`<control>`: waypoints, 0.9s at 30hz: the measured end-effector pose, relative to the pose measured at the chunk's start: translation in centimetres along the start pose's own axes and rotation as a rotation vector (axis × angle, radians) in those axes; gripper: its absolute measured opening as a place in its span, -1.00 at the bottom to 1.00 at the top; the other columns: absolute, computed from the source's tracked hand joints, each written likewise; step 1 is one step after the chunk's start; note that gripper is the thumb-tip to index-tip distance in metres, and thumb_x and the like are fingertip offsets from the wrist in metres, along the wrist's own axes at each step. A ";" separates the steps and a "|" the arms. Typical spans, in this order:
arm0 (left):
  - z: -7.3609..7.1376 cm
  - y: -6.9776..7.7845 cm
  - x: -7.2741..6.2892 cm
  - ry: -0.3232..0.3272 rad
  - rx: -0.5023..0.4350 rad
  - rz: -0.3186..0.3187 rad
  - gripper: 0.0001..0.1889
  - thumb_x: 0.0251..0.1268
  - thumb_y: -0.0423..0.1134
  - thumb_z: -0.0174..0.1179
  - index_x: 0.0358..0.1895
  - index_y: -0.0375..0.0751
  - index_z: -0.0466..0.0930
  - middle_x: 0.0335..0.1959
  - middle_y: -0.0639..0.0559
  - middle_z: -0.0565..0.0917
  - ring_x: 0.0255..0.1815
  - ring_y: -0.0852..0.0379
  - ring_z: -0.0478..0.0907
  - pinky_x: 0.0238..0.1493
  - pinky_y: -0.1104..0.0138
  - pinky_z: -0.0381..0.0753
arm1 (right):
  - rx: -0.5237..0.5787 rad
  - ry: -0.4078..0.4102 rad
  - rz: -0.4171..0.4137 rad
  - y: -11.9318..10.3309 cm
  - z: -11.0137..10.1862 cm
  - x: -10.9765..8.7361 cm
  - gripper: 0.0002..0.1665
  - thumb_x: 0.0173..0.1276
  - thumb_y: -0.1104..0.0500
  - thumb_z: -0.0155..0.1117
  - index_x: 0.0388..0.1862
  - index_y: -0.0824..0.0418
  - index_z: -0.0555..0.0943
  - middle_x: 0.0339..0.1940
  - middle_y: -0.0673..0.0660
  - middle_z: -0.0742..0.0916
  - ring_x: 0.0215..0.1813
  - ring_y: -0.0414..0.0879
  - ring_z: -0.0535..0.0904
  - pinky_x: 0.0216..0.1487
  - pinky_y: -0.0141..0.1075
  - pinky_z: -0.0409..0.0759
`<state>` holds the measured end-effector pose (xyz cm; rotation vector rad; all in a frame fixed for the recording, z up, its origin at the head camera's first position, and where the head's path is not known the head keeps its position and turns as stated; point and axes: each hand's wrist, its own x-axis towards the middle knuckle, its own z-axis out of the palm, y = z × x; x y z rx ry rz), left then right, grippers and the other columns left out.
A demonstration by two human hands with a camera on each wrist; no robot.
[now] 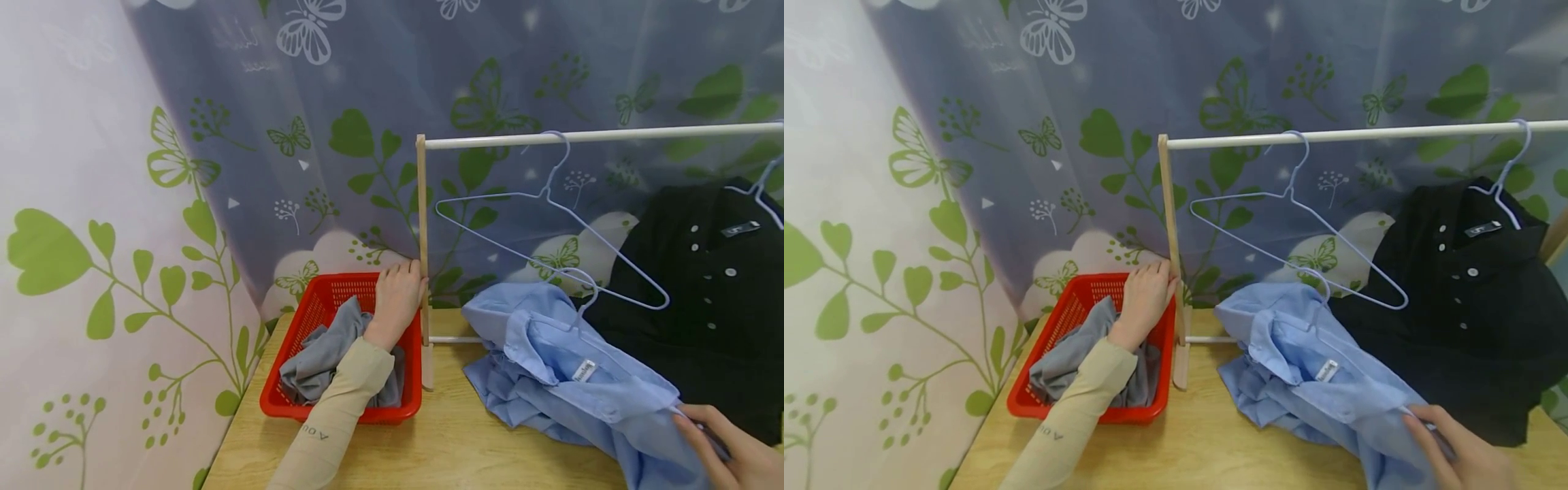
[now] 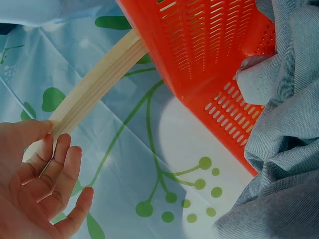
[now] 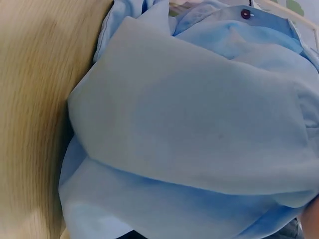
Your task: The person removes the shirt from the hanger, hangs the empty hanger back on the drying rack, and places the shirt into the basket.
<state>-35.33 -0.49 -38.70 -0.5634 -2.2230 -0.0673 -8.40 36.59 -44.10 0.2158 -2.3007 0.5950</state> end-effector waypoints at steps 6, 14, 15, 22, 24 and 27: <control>0.1 0.0 0.1 0.015 -0.005 0.003 -0.73 0.30 -0.06 0.40 -0.28 -0.17 0.58 -0.39 0.00 0.68 -0.35 0.03 0.66 -0.21 0.22 0.64 | -0.033 -0.074 0.161 -1.1 0.0 0.4 -0.96 0.46 0.40 0.20 -0.23 0.33 0.59 -0.55 0.06 0.64 -0.59 -0.48 0.33 -0.59 -0.60 0.29; -0.1 0.0 0.0 -0.035 -0.032 -0.014 -0.76 0.37 -0.07 0.35 -0.22 -0.18 0.61 -0.35 -0.01 0.69 -0.32 0.02 0.66 -0.18 0.21 0.64 | 0.065 -0.085 0.218 -1.3 0.5 0.8 -0.98 0.41 0.39 0.30 -0.24 0.34 0.61 -0.44 -0.27 0.60 -0.50 -0.42 0.40 -0.50 -0.62 0.35; -0.1 -0.1 0.0 -0.041 -0.034 -0.017 -0.76 0.37 -0.08 0.34 -0.22 -0.18 0.61 -0.35 -0.01 0.70 -0.31 0.02 0.66 -0.18 0.21 0.64 | 0.083 -0.087 0.220 -1.3 0.6 0.8 -0.97 0.40 0.40 0.30 -0.24 0.35 0.61 -0.44 -0.33 0.57 -0.50 -0.41 0.41 -0.50 -0.61 0.37; -0.1 0.0 0.0 -0.063 -0.028 -0.022 -0.76 0.39 -0.05 0.32 -0.22 -0.16 0.61 -0.35 0.01 0.69 -0.30 0.04 0.66 -0.20 0.24 0.62 | 0.148 -0.131 0.253 -0.9 1.2 0.7 -0.92 0.41 0.44 0.25 -0.19 0.32 0.62 -0.39 -0.34 0.59 -0.48 -0.37 0.46 -0.48 -0.58 0.43; -0.2 0.0 0.0 -0.072 -0.027 -0.025 -0.76 0.40 -0.04 0.31 -0.23 -0.15 0.60 -0.35 0.02 0.69 -0.31 0.05 0.65 -0.21 0.24 0.61 | 0.160 -0.135 0.252 -0.8 1.3 0.6 -0.90 0.41 0.45 0.24 -0.19 0.30 0.62 -0.39 -0.35 0.60 -0.48 -0.37 0.47 -0.48 -0.57 0.43; -0.2 -0.1 -0.1 -0.066 -0.022 -0.023 -0.76 0.39 -0.04 0.32 -0.23 -0.15 0.60 -0.36 0.02 0.68 -0.30 0.06 0.66 -0.21 0.24 0.62 | 0.181 -0.134 0.235 -0.7 1.4 0.6 -0.88 0.40 0.47 0.24 -0.21 0.29 0.62 -0.37 -0.34 0.61 -0.47 -0.37 0.48 -0.47 -0.57 0.41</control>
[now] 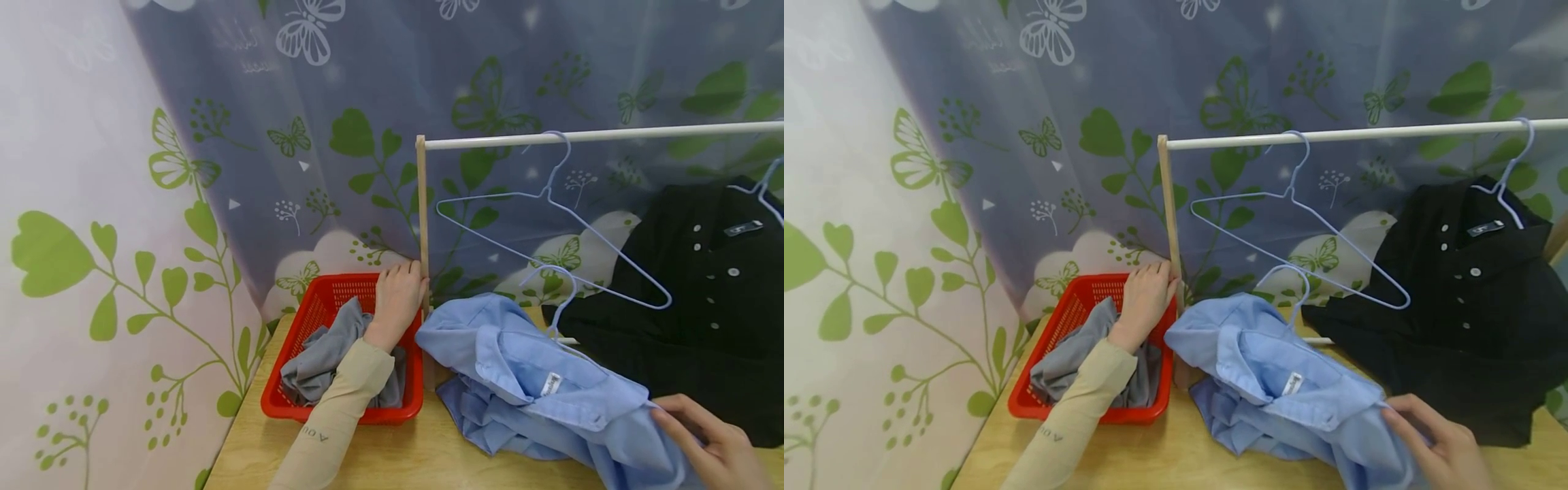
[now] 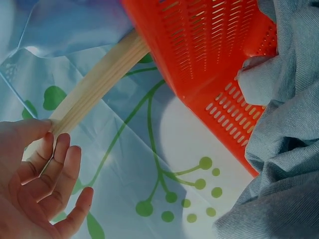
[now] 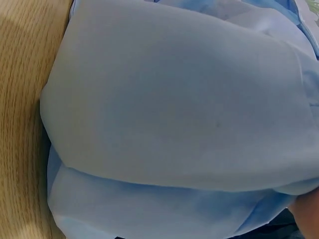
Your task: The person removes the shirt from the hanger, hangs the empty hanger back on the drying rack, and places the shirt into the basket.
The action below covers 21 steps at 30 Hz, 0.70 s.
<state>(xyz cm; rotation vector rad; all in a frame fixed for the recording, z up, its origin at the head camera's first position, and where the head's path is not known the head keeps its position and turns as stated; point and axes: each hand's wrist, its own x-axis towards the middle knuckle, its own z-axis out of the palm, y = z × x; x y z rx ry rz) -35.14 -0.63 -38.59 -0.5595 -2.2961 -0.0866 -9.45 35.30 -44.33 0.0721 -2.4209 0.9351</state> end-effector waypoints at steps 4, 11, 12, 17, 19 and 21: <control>-0.3 0.1 -0.3 0.023 0.009 0.013 -0.76 0.37 -0.04 0.34 -0.23 -0.14 0.61 -0.36 0.03 0.69 -0.29 0.07 0.66 -0.17 0.24 0.63 | 0.003 -0.013 0.003 0.0 0.0 0.0 -0.87 0.40 0.46 0.24 -0.21 0.27 0.62 -0.37 -0.32 0.61 -0.46 -0.36 0.47 -0.47 -0.56 0.40; -1.6 0.8 -1.5 0.091 -0.013 0.074 -0.76 0.35 -0.06 0.36 -0.22 -0.14 0.60 -0.34 0.02 0.69 -0.27 0.06 0.66 -0.18 0.24 0.61 | -0.015 -0.012 0.033 0.0 0.0 0.0 -0.91 0.44 0.42 0.24 -0.21 0.27 0.62 -0.39 -0.30 0.60 -0.45 -0.36 0.45 -0.48 -0.54 0.38; -1.7 0.9 -1.8 0.102 -0.029 0.083 -0.76 0.34 -0.06 0.37 -0.24 -0.14 0.60 -0.34 0.03 0.68 -0.28 0.06 0.66 -0.18 0.24 0.62 | -0.018 -0.015 0.034 0.0 0.0 0.1 -0.91 0.44 0.41 0.23 -0.20 0.26 0.62 -0.39 -0.30 0.60 -0.45 -0.36 0.46 -0.47 -0.54 0.39; -2.9 1.2 -3.1 0.094 -0.166 0.140 -0.78 0.34 -0.08 0.37 -0.29 -0.10 0.57 -0.39 0.06 0.63 -0.35 0.09 0.59 -0.24 0.27 0.58 | -0.029 -0.026 0.040 0.0 0.0 0.2 -0.93 0.48 0.38 0.21 -0.18 0.26 0.62 -0.38 -0.28 0.61 -0.45 -0.36 0.47 -0.48 -0.50 0.41; -3.4 1.3 -3.5 0.063 -0.220 0.173 -0.80 0.38 -0.07 0.34 -0.27 -0.09 0.58 -0.36 0.07 0.63 -0.33 0.10 0.57 -0.25 0.29 0.56 | -0.028 -0.031 0.058 0.0 0.1 0.2 -0.93 0.49 0.37 0.20 -0.17 0.27 0.62 -0.38 -0.28 0.60 -0.44 -0.36 0.46 -0.48 -0.49 0.43; -4.0 1.4 -3.9 0.016 -0.256 0.210 -0.81 0.43 -0.04 0.28 -0.22 -0.07 0.61 -0.30 0.07 0.65 -0.27 0.10 0.57 -0.18 0.29 0.58 | -0.044 -0.031 0.076 -0.1 0.0 0.3 -0.93 0.50 0.35 0.19 -0.15 0.27 0.61 -0.38 -0.30 0.59 -0.44 -0.37 0.46 -0.48 -0.48 0.45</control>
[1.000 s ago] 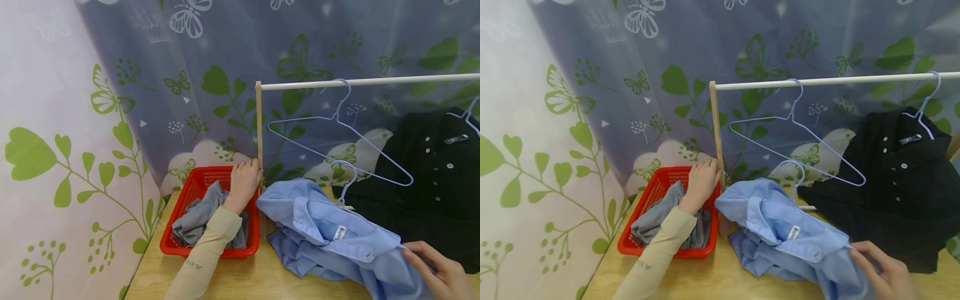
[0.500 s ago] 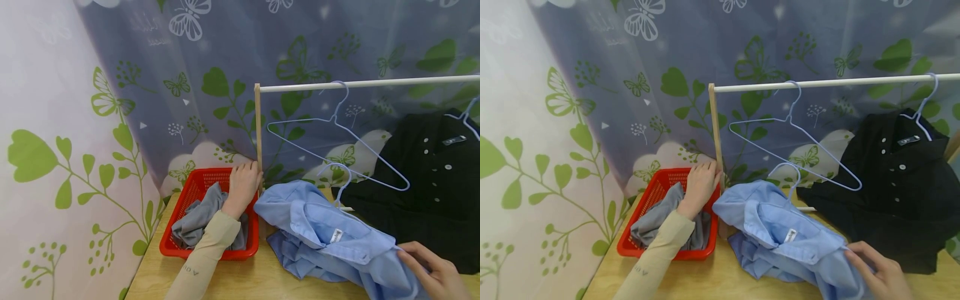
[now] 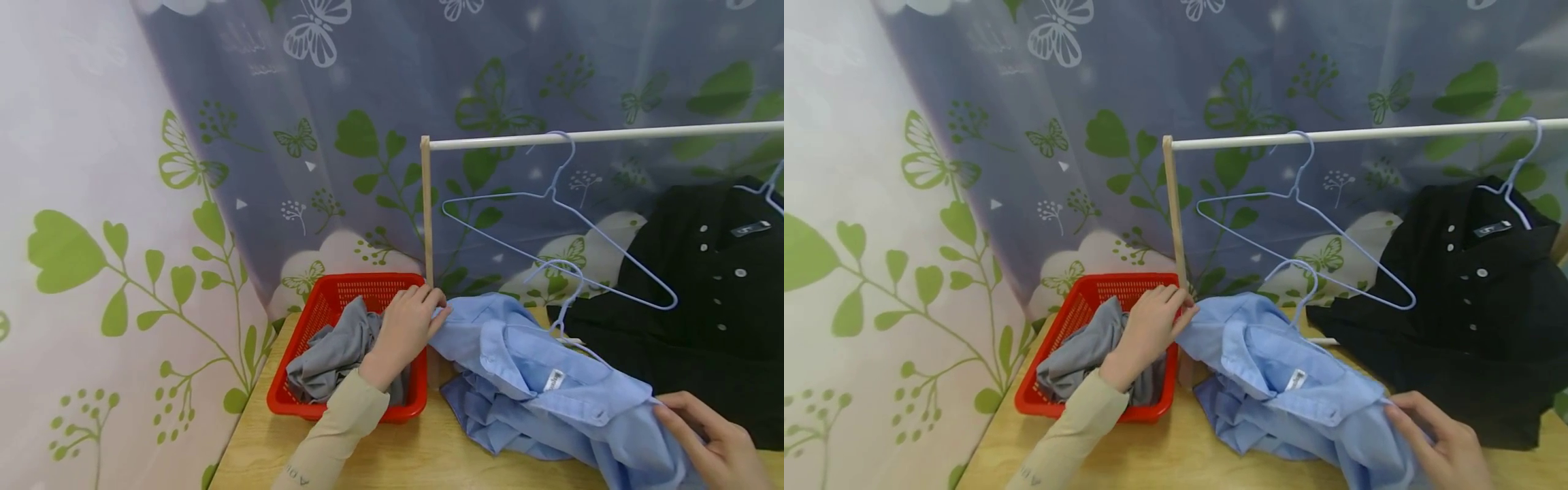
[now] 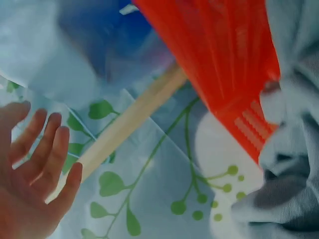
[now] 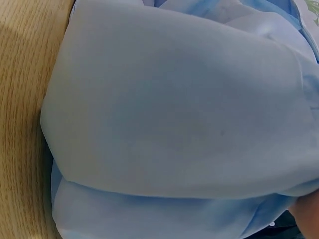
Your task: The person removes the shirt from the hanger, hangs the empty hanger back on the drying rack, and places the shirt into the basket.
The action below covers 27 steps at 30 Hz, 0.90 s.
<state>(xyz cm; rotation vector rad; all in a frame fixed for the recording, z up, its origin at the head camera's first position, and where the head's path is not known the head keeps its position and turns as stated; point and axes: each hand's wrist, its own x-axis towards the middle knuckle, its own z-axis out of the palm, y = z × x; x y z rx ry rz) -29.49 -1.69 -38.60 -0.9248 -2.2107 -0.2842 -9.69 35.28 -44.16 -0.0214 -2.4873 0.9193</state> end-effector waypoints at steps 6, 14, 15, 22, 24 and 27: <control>-1.0 0.7 -0.4 -0.126 -0.021 0.054 -0.73 0.49 0.07 0.16 -0.09 -0.01 0.66 -0.21 0.11 0.70 -0.17 0.11 0.60 0.00 0.24 0.58 | -0.023 0.033 0.038 -0.3 -0.2 0.2 -0.91 0.53 0.36 0.15 -0.14 0.33 0.61 -0.41 -0.31 0.55 -0.48 -0.36 0.43 -0.51 -0.47 0.46; -1.9 0.8 -0.9 -0.105 -0.003 0.057 -0.81 0.47 0.01 0.22 -0.15 0.00 0.65 -0.34 0.14 0.66 -0.33 0.19 0.64 -0.08 0.29 0.60 | -0.037 0.066 0.016 -0.7 -0.6 0.5 -0.91 0.51 0.36 0.17 -0.16 0.35 0.62 -0.42 -0.37 0.54 -0.49 -0.38 0.42 -0.51 -0.54 0.43; -2.0 0.8 -0.9 -0.098 -0.017 0.055 -0.81 0.47 0.00 0.22 -0.15 -0.01 0.65 -0.35 0.14 0.66 -0.37 0.19 0.62 -0.16 0.31 0.60 | -0.040 0.070 0.015 -0.8 -0.7 0.7 -0.91 0.51 0.36 0.17 -0.16 0.35 0.63 -0.42 -0.38 0.54 -0.49 -0.39 0.42 -0.50 -0.56 0.43; -3.4 1.0 -1.5 -0.038 -0.178 -0.016 -0.83 0.45 -0.05 0.25 -0.16 -0.05 0.68 -0.33 0.11 0.59 -0.46 0.24 0.48 -0.46 0.44 0.49 | -0.071 0.106 0.002 -1.5 -1.6 2.0 -0.89 0.49 0.33 0.23 -0.21 0.37 0.66 -0.45 -0.19 0.65 -0.51 -0.45 0.42 -0.47 -0.68 0.40; -3.8 1.0 -1.6 -0.011 -0.212 -0.036 -0.84 0.43 -0.07 0.27 -0.18 -0.07 0.69 -0.33 0.10 0.58 -0.49 0.25 0.44 -0.47 0.46 0.46 | -0.081 0.143 -0.028 -2.0 -1.8 2.5 -0.91 0.46 0.34 0.27 -0.25 0.37 0.67 -0.47 -0.08 0.70 -0.51 -0.49 0.42 -0.44 -0.73 0.36; -4.3 1.1 -1.9 0.029 -0.250 -0.054 -0.85 0.40 -0.09 0.31 -0.20 -0.08 0.70 -0.35 0.10 0.58 -0.53 0.26 0.41 -0.49 0.49 0.43 | -0.097 0.209 -0.079 -2.7 -2.2 3.3 -0.94 0.41 0.36 0.32 -0.29 0.36 0.67 -0.45 -0.08 0.72 -0.48 -0.62 0.38 -0.39 -0.80 0.32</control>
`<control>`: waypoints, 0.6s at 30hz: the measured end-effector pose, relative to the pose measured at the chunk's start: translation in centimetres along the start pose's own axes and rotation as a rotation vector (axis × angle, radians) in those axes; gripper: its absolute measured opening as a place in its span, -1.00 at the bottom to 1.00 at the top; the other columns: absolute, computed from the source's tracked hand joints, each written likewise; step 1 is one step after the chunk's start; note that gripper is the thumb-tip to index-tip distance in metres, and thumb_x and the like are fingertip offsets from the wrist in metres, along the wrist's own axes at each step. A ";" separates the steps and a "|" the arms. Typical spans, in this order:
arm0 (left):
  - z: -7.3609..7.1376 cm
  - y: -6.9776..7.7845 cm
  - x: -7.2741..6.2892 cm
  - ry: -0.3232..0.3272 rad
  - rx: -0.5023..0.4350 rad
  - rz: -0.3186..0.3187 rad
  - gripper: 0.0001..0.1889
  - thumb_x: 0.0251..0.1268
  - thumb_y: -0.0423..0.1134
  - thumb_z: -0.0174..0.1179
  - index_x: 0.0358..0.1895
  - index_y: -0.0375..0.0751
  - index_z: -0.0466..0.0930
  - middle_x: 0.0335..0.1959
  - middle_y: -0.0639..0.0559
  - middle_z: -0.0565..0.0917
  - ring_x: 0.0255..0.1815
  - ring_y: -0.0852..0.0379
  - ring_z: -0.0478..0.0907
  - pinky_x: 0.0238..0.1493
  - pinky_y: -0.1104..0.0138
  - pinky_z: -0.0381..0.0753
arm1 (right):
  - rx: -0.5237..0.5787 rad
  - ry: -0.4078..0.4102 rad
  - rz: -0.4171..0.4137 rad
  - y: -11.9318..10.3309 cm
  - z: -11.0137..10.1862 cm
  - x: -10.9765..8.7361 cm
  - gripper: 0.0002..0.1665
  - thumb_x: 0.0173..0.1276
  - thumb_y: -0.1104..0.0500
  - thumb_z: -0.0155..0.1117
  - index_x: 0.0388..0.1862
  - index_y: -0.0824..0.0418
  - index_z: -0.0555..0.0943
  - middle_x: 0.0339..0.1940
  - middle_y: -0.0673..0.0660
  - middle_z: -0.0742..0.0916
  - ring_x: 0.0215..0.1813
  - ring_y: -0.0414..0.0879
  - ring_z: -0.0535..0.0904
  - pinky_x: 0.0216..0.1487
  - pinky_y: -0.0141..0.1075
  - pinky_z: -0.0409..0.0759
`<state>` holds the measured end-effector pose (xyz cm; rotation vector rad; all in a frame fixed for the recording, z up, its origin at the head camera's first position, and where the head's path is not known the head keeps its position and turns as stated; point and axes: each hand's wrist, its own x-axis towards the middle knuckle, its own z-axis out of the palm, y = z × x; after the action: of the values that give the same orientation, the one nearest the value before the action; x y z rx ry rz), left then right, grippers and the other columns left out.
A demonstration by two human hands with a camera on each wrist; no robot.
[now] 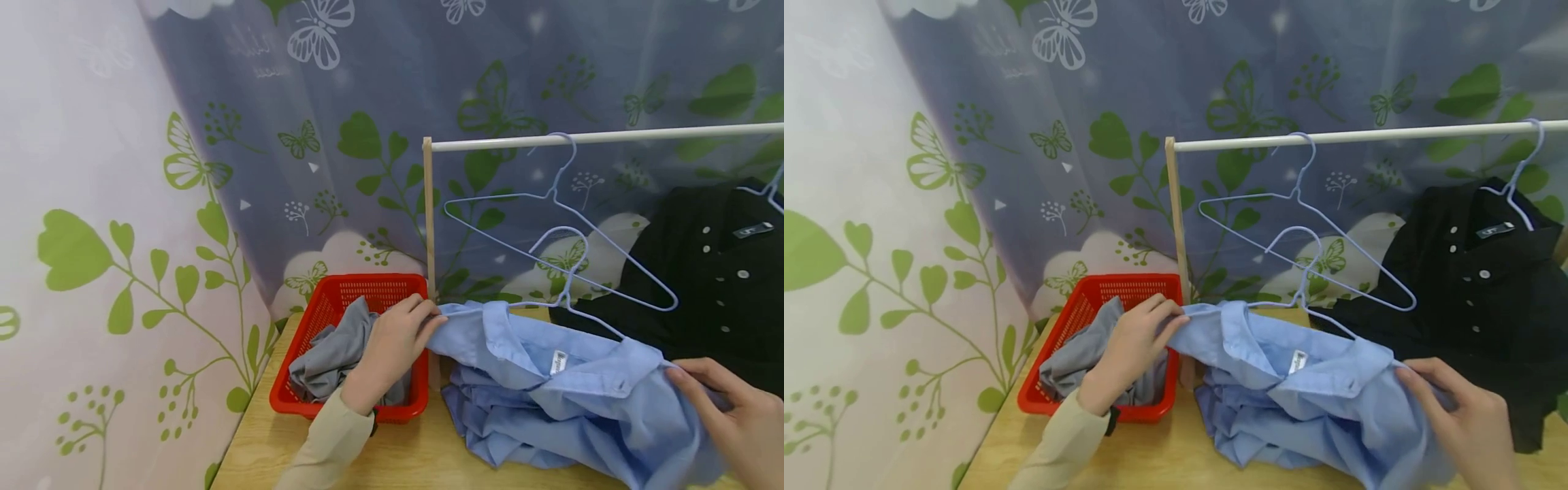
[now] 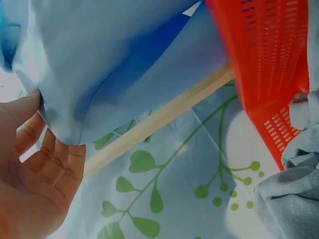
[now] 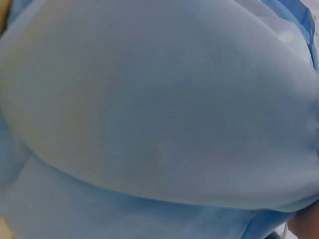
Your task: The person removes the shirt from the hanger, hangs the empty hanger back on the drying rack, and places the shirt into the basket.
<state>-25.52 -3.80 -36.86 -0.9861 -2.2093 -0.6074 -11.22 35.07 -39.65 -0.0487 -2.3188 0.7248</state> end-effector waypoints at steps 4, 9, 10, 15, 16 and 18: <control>-0.7 0.1 -0.5 0.045 -0.044 -0.022 -0.87 0.34 -0.11 0.36 -0.25 -0.06 0.69 -0.38 0.13 0.61 -0.52 0.28 0.44 -0.48 0.53 0.44 | 0.047 0.095 -0.064 -0.9 -0.2 1.2 -0.95 0.36 0.41 0.35 -0.32 0.40 0.67 -0.35 -0.57 0.55 -0.40 -0.77 0.36 -0.33 -0.82 0.34; -1.6 0.1 -1.1 0.117 -0.056 -0.071 -0.86 0.32 -0.11 0.39 -0.30 -0.07 0.69 -0.40 0.15 0.66 -0.44 0.24 0.48 -0.43 0.46 0.50 | 0.159 0.192 -0.110 -1.3 -0.2 2.4 -0.96 0.35 0.49 0.30 -0.31 0.45 0.67 -0.28 -0.69 0.50 -0.34 -0.77 0.42 -0.26 -0.82 0.38; -1.8 -0.1 -1.3 0.131 -0.062 -0.086 -0.86 0.33 -0.12 0.38 -0.31 -0.07 0.68 -0.41 0.15 0.66 -0.43 0.22 0.47 -0.43 0.44 0.50 | 0.174 0.205 -0.104 -1.4 -0.2 2.6 -0.97 0.35 0.51 0.29 -0.30 0.47 0.66 -0.29 -0.68 0.51 -0.33 -0.77 0.43 -0.24 -0.82 0.38; -2.8 -0.8 -2.3 0.184 -0.201 -0.157 -0.91 0.36 -0.20 0.35 -0.30 -0.10 0.68 -0.38 0.12 0.70 -0.41 0.24 0.58 -0.34 0.40 0.63 | 0.161 0.227 -0.039 -1.5 -0.3 3.7 -0.96 0.35 0.51 0.28 -0.25 0.51 0.66 -0.32 -0.69 0.48 -0.36 -0.76 0.40 -0.27 -0.82 0.35; -3.0 -0.9 -2.5 0.190 -0.240 -0.168 -0.92 0.36 -0.21 0.35 -0.30 -0.10 0.68 -0.39 0.12 0.70 -0.42 0.25 0.60 -0.34 0.39 0.64 | 0.149 0.226 -0.032 -1.6 -0.3 3.9 -0.95 0.35 0.51 0.29 -0.23 0.51 0.67 -0.32 -0.70 0.47 -0.35 -0.77 0.39 -0.26 -0.83 0.35; -3.4 -0.9 -3.0 0.202 -0.296 -0.183 -0.93 0.37 -0.24 0.34 -0.29 -0.10 0.67 -0.42 0.13 0.69 -0.47 0.29 0.57 -0.39 0.42 0.62 | 0.148 0.227 -0.042 -1.7 -0.1 4.2 -0.94 0.34 0.50 0.31 -0.23 0.49 0.69 -0.32 -0.70 0.48 -0.33 -0.78 0.39 -0.25 -0.83 0.34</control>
<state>-23.41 -7.96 -36.76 -0.8262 -2.0791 -1.0940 -14.03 34.68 -36.13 -0.0145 -2.0406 0.8230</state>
